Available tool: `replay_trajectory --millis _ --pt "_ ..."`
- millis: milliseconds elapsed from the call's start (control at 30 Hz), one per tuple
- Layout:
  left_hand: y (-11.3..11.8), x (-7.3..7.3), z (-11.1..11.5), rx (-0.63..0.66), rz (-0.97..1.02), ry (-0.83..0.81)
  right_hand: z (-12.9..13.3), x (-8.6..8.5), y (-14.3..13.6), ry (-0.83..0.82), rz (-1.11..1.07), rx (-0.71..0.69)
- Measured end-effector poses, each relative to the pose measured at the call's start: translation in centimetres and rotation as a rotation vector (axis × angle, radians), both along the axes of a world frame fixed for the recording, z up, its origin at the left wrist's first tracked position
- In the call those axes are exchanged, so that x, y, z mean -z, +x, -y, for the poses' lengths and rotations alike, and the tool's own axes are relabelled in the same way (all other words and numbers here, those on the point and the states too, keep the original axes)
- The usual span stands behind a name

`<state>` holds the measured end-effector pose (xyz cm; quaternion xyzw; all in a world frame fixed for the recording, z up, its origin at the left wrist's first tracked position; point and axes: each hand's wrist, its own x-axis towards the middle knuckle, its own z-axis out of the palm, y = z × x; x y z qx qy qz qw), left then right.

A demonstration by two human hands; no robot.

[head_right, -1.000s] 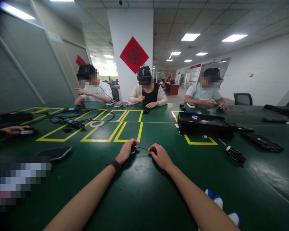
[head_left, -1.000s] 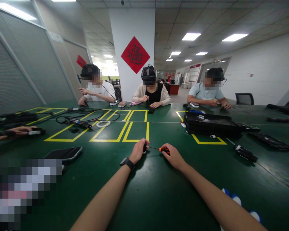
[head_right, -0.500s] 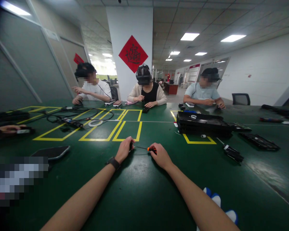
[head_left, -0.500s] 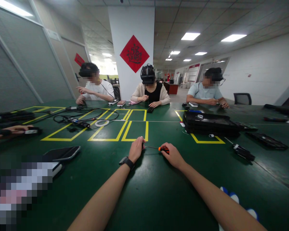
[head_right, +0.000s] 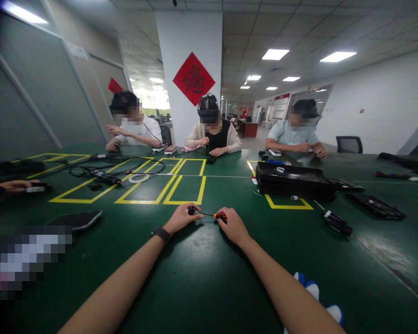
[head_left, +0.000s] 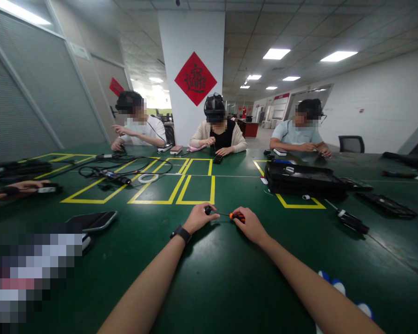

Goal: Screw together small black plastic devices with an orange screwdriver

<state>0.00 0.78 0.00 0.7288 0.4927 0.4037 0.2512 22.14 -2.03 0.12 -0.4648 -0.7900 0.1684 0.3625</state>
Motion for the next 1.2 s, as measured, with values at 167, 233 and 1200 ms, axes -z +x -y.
replay_trajectory --millis 167,233,1200 --pt "-0.2 0.3 -0.2 0.019 -0.003 -0.013 0.0 0.1 0.0 -0.001 0.004 0.003" --pt "-0.2 0.3 -0.2 0.034 0.001 -0.009 0.0 0.0 0.0 0.0 0.012 0.008" --pt "6.0 -3.2 5.2 0.093 0.271 0.082 2.4 -1.5 -2.5 0.401 -0.012 -0.218"
